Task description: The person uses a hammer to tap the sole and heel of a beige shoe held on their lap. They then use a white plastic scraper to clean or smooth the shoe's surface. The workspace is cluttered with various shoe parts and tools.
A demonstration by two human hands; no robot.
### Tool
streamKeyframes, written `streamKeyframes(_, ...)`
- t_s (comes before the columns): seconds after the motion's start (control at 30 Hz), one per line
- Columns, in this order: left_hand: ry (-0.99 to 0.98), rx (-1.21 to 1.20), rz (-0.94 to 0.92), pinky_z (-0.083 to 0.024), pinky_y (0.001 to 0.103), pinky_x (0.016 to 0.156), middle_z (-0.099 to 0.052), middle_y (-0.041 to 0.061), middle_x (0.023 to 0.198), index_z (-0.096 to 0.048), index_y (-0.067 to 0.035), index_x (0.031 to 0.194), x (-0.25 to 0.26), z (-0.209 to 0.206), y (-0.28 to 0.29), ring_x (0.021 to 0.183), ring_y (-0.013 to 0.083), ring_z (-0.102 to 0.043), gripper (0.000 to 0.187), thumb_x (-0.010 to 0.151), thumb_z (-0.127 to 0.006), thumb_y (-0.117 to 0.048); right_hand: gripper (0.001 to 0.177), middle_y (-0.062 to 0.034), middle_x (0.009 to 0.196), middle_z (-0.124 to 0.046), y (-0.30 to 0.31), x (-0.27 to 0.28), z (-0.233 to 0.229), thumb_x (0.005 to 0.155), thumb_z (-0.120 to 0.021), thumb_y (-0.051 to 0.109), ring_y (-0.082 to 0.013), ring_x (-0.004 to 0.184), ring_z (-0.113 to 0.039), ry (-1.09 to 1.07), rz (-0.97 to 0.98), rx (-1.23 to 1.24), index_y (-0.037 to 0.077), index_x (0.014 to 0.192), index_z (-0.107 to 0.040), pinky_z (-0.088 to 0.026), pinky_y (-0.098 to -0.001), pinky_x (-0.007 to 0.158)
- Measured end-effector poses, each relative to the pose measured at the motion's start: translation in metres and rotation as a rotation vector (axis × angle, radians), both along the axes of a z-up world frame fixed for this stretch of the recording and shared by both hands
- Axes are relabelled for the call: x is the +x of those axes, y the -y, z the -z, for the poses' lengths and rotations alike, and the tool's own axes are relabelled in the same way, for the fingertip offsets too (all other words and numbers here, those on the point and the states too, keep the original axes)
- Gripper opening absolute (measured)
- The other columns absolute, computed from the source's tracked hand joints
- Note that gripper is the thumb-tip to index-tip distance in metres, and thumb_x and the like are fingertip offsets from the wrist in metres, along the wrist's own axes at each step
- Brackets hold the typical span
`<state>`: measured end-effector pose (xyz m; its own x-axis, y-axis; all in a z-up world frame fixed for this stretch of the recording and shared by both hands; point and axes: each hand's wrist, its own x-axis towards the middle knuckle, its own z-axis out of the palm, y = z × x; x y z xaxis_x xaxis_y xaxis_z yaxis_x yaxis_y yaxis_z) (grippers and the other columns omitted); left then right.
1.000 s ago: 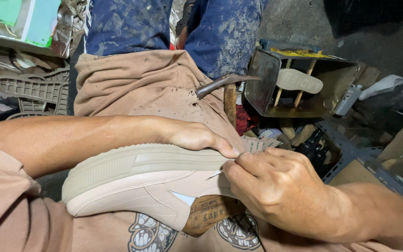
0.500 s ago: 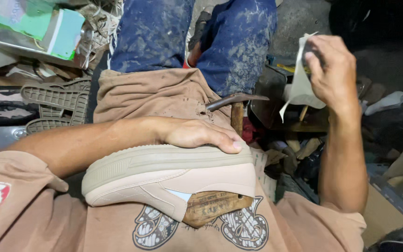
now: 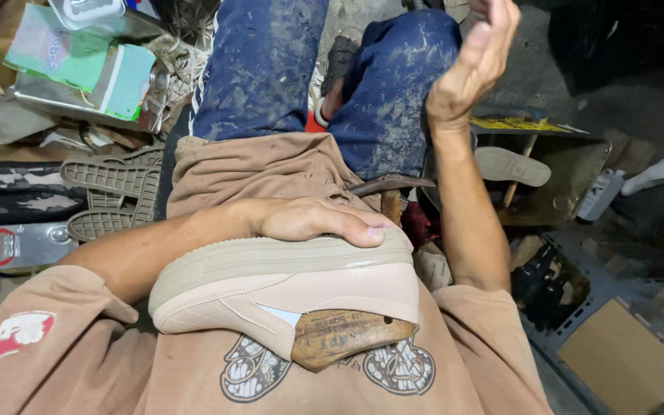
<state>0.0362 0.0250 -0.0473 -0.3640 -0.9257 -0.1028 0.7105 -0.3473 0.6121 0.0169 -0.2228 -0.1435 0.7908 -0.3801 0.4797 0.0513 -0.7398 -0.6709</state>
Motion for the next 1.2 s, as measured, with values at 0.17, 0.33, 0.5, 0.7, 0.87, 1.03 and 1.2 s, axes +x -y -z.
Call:
streamKeyframes(0.17, -0.227, 0.083, -0.024, -0.041, 0.031, 0.110, -0.058, 0.007, 0.140, -0.048, -0.003, 0.147, 0.003, 0.000, 0.002, 0.125, 0.0151, -0.055, 0.059, 0.098, -0.047, -0.037, 0.058, -0.0137, 0.149, -0.043, 0.003, -0.057, 0.038, 0.112, -0.026, 0.046, -0.0275, 0.140, -0.051, 0.087, -0.042, 0.172, 0.005, 0.151, -0.041, -0.049, -0.0451, 0.123)
streamKeyframes(0.33, -0.083, 0.143, -0.096, -0.025, 0.041, 0.126, -0.049, 0.010, 0.156, -0.052, -0.008, 0.149, 0.003, 0.002, -0.001, 0.145, 0.0189, -0.040, 0.050, 0.103, -0.055, -0.026, 0.072, -0.0253, 0.157, -0.031, 0.049, -0.103, 0.066, 0.111, -0.026, 0.054, -0.0431, 0.144, -0.036, -0.213, -0.192, -0.230, 0.001, 0.158, -0.033, -0.030, -0.0547, 0.118)
streamKeyframes(0.5, -0.101, 0.084, -0.001, -0.027, 0.040, 0.127, -0.053, 0.010, 0.153, -0.056, -0.008, 0.146, -0.023, 0.019, 0.008, 0.145, 0.0215, -0.045, 0.049, 0.100, -0.062, -0.024, 0.079, -0.0315, 0.155, -0.029, 0.035, -0.095, -0.071, 0.105, -0.052, 0.053, -0.0497, 0.144, -0.034, -0.259, -0.364, -0.080, -0.008, 0.154, -0.036, -0.028, -0.0594, 0.120)
streamKeyframes(0.7, 0.254, -0.139, 0.270, -0.019, 0.034, 0.126, -0.040, 0.005, 0.162, -0.049, -0.012, 0.149, -0.025, 0.022, 0.022, 0.151, 0.0175, -0.033, 0.063, 0.094, -0.046, -0.044, 0.090, -0.0215, 0.158, -0.032, -0.034, -0.101, -0.178, 0.080, -0.047, 0.092, -0.0430, 0.150, -0.026, -0.506, -1.134, 0.001, 0.029, 0.142, -0.060, -0.030, -0.0646, 0.127)
streamKeyframes(0.87, 0.072, -0.400, -0.050, -0.028, 0.044, 0.128, -0.054, 0.018, 0.147, -0.059, -0.006, 0.136, -0.054, 0.049, 0.027, 0.145, 0.0264, -0.041, 0.041, 0.104, -0.052, -0.031, 0.082, -0.0241, 0.161, -0.027, -0.050, -0.091, -0.183, 0.085, -0.043, 0.086, -0.0471, 0.153, -0.021, -0.609, -1.287, 0.014, 0.032, 0.146, -0.058, -0.019, -0.0639, 0.126)
streamKeyframes(1.03, 0.062, -0.316, 0.078, -0.028, 0.037, 0.124, -0.044, 0.019, 0.157, -0.048, 0.001, 0.145, -0.037, 0.019, 0.024, 0.147, 0.0266, -0.039, 0.065, 0.099, -0.047, -0.045, 0.077, -0.0218, 0.156, -0.036, -0.046, -0.107, -0.179, 0.086, -0.053, 0.083, -0.0448, 0.150, -0.027, -0.528, -1.226, 0.043, 0.029, 0.139, -0.064, -0.031, -0.0643, 0.123)
streamKeyframes(1.2, 0.374, 0.042, 0.455, -0.043, 0.028, 0.111, -0.065, -0.004, 0.134, -0.067, -0.009, 0.135, -0.019, -0.002, 0.023, 0.117, 0.0112, -0.057, 0.078, 0.082, -0.042, -0.062, 0.070, -0.0171, 0.142, -0.052, -0.043, -0.118, -0.181, 0.088, -0.054, 0.080, -0.0419, 0.140, -0.039, -0.453, -1.145, -0.006, 0.027, 0.131, -0.069, -0.037, -0.0604, 0.117)
